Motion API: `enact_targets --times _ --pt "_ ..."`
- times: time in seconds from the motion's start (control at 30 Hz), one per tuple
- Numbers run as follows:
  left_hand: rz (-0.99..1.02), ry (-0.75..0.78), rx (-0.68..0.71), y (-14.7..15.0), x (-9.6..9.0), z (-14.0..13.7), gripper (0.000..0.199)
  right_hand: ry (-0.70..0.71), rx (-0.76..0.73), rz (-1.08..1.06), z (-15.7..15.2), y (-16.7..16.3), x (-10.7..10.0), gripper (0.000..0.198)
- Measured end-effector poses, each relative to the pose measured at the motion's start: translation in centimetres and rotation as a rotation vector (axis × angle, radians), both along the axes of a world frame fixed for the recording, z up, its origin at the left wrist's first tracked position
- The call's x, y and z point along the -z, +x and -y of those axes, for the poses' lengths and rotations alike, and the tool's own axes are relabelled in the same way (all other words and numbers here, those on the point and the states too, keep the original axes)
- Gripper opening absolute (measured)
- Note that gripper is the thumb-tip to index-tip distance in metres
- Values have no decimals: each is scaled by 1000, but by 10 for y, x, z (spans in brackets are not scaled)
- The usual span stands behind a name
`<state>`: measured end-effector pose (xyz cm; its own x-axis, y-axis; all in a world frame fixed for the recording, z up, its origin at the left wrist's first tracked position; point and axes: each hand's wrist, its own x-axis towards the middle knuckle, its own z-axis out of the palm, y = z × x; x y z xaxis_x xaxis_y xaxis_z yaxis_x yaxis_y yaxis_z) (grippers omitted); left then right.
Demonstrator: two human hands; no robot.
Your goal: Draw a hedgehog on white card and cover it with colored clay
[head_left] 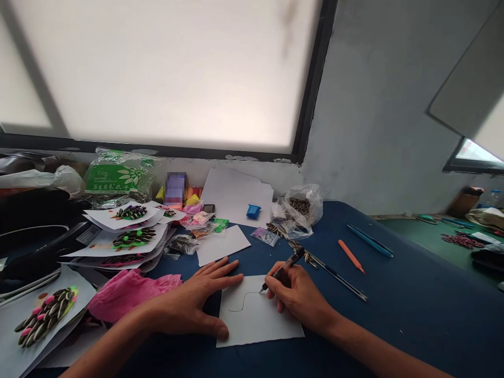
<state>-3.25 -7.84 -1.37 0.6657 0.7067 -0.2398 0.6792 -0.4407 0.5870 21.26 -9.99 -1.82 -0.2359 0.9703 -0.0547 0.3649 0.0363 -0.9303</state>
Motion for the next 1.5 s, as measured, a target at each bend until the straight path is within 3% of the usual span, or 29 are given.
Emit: enact_targets --times 0.4,1.5 --pt "14 9 17 -2 0 0 91 47 3 10 2 5 0 21" --pt "-5 18 14 -3 4 -1 92 18 25 27 10 10 -3 20"
